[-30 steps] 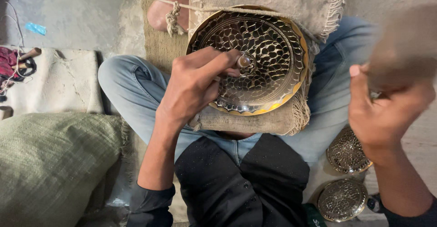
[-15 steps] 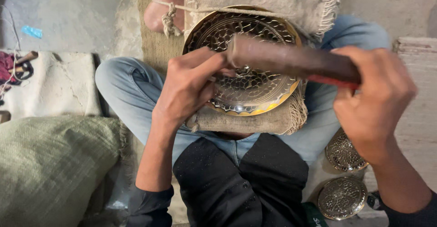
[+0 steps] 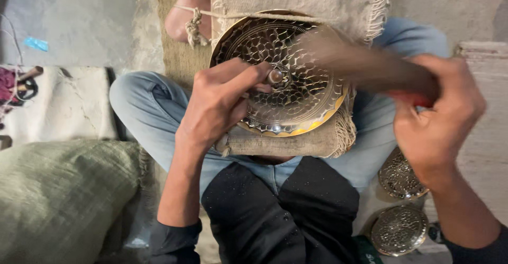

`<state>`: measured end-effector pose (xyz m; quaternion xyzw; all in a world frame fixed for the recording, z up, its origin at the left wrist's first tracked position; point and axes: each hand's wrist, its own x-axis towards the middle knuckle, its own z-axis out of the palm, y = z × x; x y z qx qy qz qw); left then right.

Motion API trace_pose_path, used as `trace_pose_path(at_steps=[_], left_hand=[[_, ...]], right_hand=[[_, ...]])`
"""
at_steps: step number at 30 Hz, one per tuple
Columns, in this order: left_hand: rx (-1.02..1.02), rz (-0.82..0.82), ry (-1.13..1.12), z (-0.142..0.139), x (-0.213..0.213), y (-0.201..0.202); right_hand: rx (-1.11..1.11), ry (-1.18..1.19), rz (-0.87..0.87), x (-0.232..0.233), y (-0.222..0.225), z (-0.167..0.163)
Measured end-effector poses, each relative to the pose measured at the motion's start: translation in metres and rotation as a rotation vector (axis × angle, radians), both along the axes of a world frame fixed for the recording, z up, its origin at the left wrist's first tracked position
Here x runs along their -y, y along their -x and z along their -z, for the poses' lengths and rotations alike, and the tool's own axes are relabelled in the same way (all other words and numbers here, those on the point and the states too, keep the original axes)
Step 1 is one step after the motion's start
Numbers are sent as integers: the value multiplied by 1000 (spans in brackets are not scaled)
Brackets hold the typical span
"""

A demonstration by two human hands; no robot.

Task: The person sits cross-legged on the floor with a decorative brass plate resting on a sandbag, holds a punch against the plate's embossed pattern, and repeatedly strikes the punch with a wooden mallet to work the design. Around 01:27 they lift and reposition the plate, retie the restraining cord, and resume hammering.

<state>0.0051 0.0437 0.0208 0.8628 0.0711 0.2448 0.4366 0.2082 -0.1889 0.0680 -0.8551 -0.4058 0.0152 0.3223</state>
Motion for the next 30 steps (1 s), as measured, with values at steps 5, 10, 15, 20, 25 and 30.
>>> trace_pose_path(at_steps=[5,10,15,20,25,30], left_hand=[[5,9,-31,0,-1,0],[-6,-11,-63,1,0,2],[14,-53,-5,3,8,2],[9,-139,-94,5,17,2],[38,-140,-72,7,16,1],[5,-143,-73,9,16,2]], right_hand=[[222,102,-111,-2,2,-2],[401,240,-190,6,4,2],[-140,-47,-96,23,-9,12],[-210,-103,-98,35,-24,14],[59,-60,-218,29,-28,8],[321,205,-178,16,-19,-6]])
